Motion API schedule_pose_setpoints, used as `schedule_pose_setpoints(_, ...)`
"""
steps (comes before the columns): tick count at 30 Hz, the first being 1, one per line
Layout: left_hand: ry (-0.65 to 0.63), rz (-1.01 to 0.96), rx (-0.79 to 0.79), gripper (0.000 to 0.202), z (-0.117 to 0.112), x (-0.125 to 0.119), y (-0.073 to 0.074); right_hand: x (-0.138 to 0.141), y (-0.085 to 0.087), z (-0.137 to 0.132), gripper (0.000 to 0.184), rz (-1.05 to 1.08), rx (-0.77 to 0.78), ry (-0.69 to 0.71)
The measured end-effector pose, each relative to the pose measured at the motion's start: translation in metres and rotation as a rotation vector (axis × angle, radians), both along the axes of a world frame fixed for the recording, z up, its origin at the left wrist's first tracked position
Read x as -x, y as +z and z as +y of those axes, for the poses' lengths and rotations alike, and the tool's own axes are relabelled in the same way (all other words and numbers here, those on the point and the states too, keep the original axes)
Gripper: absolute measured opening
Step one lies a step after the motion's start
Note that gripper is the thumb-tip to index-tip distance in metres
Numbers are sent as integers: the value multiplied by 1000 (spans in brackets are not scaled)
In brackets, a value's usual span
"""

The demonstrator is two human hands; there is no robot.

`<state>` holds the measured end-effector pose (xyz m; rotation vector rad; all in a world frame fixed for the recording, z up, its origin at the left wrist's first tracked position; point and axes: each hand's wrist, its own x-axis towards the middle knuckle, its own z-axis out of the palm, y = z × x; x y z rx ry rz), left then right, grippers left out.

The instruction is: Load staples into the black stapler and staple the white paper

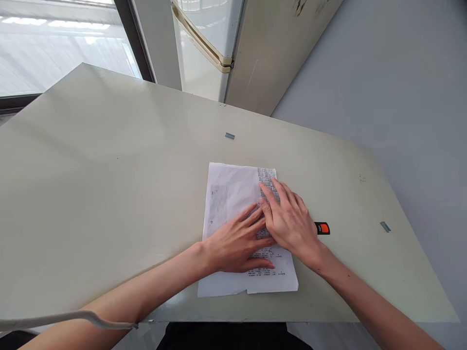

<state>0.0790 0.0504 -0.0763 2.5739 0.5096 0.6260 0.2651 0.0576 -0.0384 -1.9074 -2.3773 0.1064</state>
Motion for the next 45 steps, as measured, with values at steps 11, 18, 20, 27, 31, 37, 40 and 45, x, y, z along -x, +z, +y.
schedule_pose_setpoints(11, 28, 139, 11, 64, 4, 23, 7, -62, 21, -18, 42, 459, 114, 43)
schedule_pose_setpoints(18, 78, 217, -40, 54, -1, 53, 25, -101, -6, -52, 33, 444, -6, 11)
schedule_pose_setpoints(20, 183, 217, -31, 56, -7, 70, 28, -108, -9, -63, 31, 493, -3, -78)
schedule_pose_setpoints(27, 404, 359, -82, 82, -31, 147, 25, -136, -17, -99, 36, 726, 52, -357)
schedule_pose_setpoints(31, 372, 412, -127, 84, -32, 139, 25, -137, -21, -107, 41, 934, 70, -555)
schedule_pose_setpoints(37, 289, 371, -156, 76, -7, 44, 21, -142, -12, -112, 49, 1091, -100, -774)
schedule_pose_setpoints(40, 243, 312, -130, 71, 14, -26, 14, -148, -6, -116, 49, 1074, -145, -787)
schedule_pose_setpoints(45, 208, 257, -31, 73, 40, -140, 3, -154, 6, -122, 47, 1022, -204, -806)
